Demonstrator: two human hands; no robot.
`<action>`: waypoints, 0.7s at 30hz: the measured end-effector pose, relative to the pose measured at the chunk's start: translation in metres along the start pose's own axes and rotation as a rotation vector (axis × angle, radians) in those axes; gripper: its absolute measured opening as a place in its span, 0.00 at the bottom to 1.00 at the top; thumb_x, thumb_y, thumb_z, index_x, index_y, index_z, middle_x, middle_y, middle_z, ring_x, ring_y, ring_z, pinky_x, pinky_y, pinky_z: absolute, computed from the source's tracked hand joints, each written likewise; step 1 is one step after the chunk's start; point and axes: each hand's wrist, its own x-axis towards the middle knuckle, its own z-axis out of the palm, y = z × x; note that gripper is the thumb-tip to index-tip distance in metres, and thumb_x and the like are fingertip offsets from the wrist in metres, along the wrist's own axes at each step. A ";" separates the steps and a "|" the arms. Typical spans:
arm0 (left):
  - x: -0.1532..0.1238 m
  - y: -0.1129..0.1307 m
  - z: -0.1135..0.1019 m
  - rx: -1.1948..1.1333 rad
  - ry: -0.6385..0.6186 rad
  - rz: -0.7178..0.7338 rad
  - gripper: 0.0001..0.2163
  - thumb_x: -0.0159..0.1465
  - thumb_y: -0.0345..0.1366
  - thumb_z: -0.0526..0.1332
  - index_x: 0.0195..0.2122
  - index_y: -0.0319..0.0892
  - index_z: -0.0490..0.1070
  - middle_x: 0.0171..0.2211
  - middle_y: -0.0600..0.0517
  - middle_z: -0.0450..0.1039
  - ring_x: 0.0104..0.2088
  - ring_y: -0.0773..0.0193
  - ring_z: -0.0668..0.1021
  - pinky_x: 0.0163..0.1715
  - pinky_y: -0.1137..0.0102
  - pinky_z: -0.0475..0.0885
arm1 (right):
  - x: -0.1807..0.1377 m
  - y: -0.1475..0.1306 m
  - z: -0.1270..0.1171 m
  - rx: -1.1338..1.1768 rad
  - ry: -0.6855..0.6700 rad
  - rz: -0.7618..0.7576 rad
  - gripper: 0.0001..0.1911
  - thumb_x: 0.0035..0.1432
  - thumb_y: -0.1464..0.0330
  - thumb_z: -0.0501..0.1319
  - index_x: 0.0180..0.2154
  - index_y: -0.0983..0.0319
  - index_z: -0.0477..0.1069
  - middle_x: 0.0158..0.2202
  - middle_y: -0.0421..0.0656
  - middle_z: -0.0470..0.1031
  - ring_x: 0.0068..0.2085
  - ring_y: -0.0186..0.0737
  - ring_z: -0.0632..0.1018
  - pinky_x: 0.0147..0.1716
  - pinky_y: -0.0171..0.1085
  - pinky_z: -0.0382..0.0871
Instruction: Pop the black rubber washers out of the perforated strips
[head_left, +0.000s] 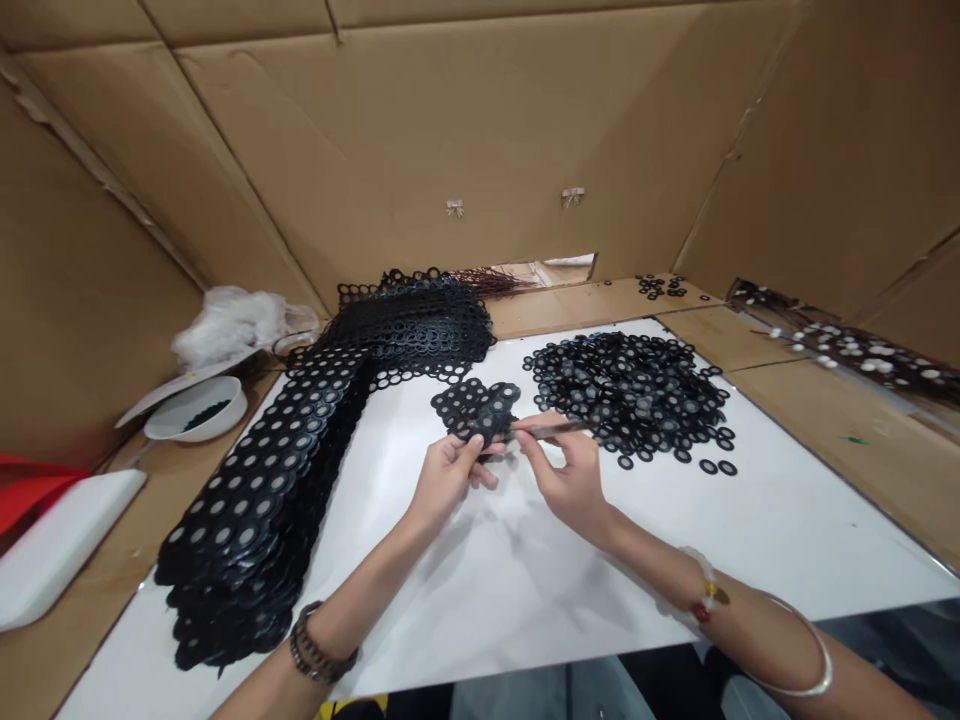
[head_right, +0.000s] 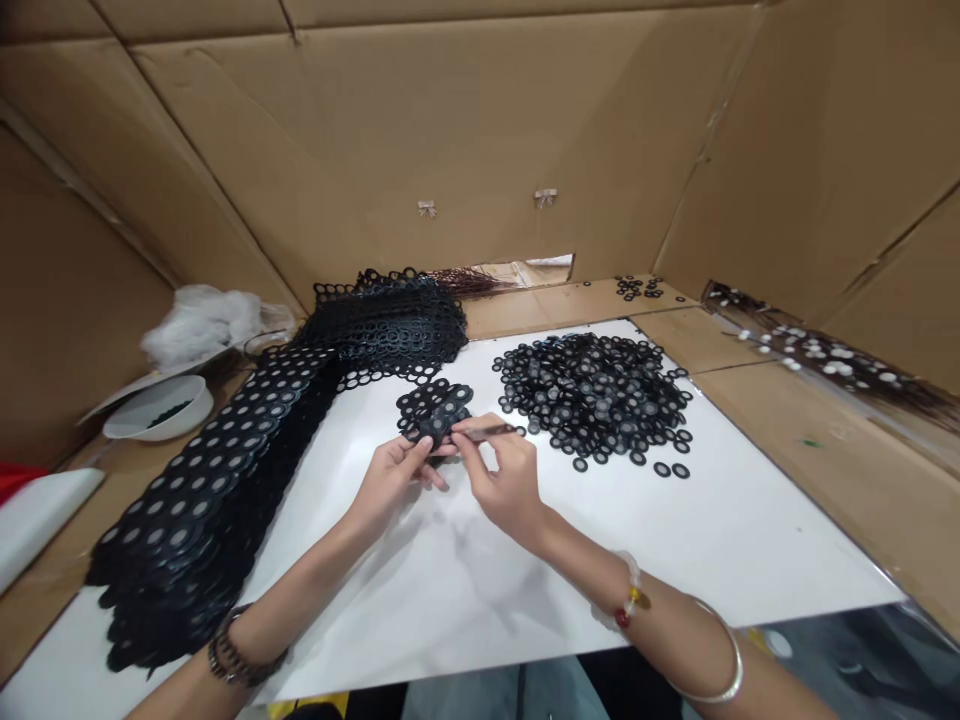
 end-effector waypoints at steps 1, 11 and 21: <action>0.000 0.000 0.000 -0.021 0.014 -0.012 0.15 0.58 0.44 0.61 0.32 0.34 0.74 0.22 0.46 0.77 0.19 0.63 0.76 0.19 0.73 0.65 | -0.002 0.000 0.001 0.025 -0.039 0.003 0.05 0.58 0.73 0.57 0.36 0.62 0.71 0.31 0.44 0.74 0.33 0.38 0.76 0.32 0.37 0.71; -0.001 -0.002 0.002 -0.021 0.008 -0.030 0.15 0.56 0.46 0.62 0.28 0.36 0.71 0.22 0.47 0.77 0.25 0.61 0.78 0.26 0.71 0.70 | -0.005 0.006 0.005 -0.031 -0.223 0.013 0.04 0.59 0.72 0.54 0.32 0.60 0.65 0.37 0.46 0.72 0.40 0.41 0.75 0.38 0.39 0.70; 0.001 -0.009 0.001 0.167 -0.037 0.045 0.16 0.61 0.46 0.56 0.27 0.38 0.68 0.17 0.51 0.72 0.16 0.66 0.73 0.19 0.73 0.65 | -0.006 0.012 0.004 -0.351 -0.365 -0.163 0.08 0.63 0.73 0.49 0.32 0.62 0.63 0.34 0.47 0.69 0.36 0.42 0.69 0.35 0.40 0.67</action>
